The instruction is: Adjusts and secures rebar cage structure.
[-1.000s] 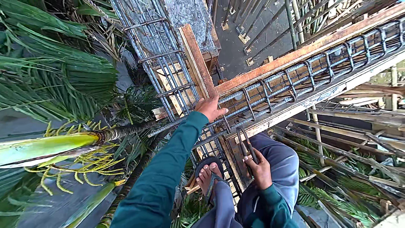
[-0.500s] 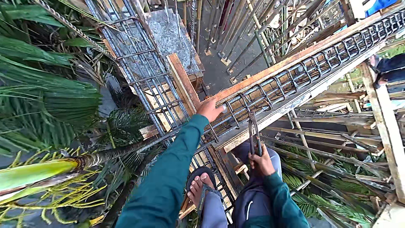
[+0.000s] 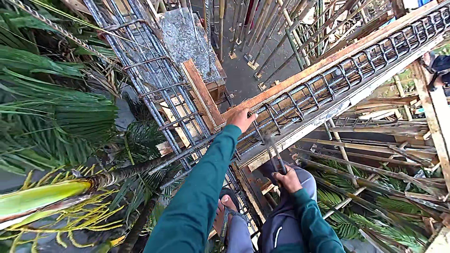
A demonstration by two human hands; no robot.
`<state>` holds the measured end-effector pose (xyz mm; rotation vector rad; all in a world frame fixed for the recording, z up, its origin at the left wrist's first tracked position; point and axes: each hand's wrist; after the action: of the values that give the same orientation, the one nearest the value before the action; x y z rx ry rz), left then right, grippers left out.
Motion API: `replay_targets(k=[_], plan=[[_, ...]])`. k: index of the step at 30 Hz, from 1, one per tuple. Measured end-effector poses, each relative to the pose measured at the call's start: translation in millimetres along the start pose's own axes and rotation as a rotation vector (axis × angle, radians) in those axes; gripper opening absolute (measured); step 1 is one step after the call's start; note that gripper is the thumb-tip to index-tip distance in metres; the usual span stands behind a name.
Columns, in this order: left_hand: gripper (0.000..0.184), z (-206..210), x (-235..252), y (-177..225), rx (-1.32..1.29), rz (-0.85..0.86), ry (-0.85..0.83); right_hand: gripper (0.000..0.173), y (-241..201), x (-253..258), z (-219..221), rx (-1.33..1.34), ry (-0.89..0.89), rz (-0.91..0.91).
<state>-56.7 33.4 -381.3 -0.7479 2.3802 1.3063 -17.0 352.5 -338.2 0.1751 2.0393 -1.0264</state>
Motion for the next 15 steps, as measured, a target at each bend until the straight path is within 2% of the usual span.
replay_targets(k=[4, 6, 12, 15], plan=[[0.051, -4, -2, 2, 0.007, -0.004, -0.022, 0.034, 0, -2, 3, -0.010, 0.045, 0.003], [0.052, -6, -2, 2, 0.010, 0.005, -0.040, 0.034, -4, 0, 4, 0.000, -0.010, 0.019], [0.050, -9, 1, -7, -0.075, 0.071, -0.033, 0.031, -28, 7, -25, -0.108, -0.049, -0.017], [0.061, -18, -2, -5, -0.171, 0.012, -0.073, 0.026, -32, 10, -36, -0.052, -0.090, -0.048]])
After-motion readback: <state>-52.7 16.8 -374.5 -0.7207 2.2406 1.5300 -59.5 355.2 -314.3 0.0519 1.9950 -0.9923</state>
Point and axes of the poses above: each hand's wrist, its own x-axis towards the middle knuckle, its own z-axis out of the palm, y = z × x, and after that the axes turned 4 degrees about y, right-handed
